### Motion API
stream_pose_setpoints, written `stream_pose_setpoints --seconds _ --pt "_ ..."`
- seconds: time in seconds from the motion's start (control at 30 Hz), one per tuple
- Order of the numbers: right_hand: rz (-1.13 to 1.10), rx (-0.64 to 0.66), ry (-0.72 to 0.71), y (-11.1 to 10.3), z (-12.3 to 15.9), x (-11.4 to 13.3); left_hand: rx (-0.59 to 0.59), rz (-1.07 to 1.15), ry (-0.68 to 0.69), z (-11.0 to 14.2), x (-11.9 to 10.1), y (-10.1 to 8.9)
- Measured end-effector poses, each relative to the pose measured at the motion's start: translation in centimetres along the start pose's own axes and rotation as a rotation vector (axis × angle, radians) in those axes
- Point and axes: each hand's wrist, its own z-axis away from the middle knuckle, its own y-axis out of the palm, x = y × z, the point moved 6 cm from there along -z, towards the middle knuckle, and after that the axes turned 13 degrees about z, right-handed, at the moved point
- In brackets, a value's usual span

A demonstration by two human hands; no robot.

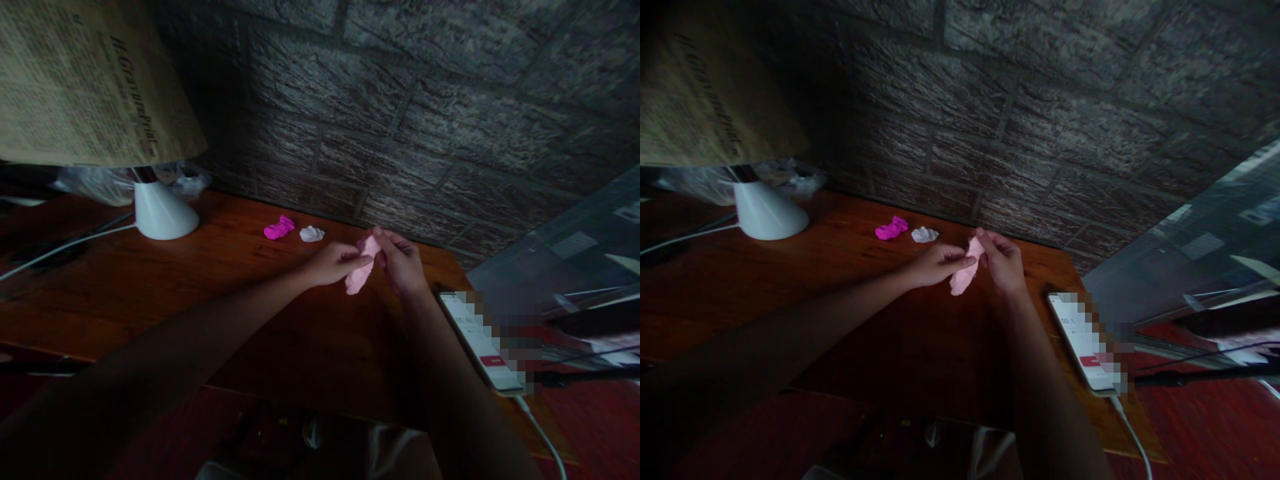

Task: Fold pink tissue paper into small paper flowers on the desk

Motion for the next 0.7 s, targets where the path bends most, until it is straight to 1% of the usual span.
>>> stream_pose_setpoints --seconds 0.1,0.17,0.3,0.4,0.43,0.5,0.6,0.7 --pt "0.057 -0.013 -0.036 -0.1 0.2 0.4 0.04 -0.035 0.006 0.1 0.1 0.3" --pt "0.06 -0.046 -0.046 -0.2 0.3 0.6 0.055 -0.011 0.002 0.1 0.1 0.5" --pt "-0.024 -0.134 -0.017 -0.5 0.4 0.6 0.087 0.103 -0.05 0.1 0.4 0.8" --pt "-0.092 -0.177 0.008 -0.7 0.2 0.2 0.068 0.123 -0.083 0.0 0.9 0.6" --pt "-0.104 -0.163 0.012 -0.7 0.1 0.1 0.056 0.117 -0.088 -0.1 1.0 0.5" --pt "-0.113 -0.082 0.032 -0.3 0.0 -0.2 0.047 0.101 -0.088 -0.1 1.1 0.3" --pt "-0.119 0.088 0.13 0.7 0.2 -0.8 0.066 0.072 -0.051 0.0 0.7 0.3" --pt "-0.137 0.174 0.217 1.2 0.7 -1.1 0.075 0.033 -0.009 0.1 0.0 0.3"
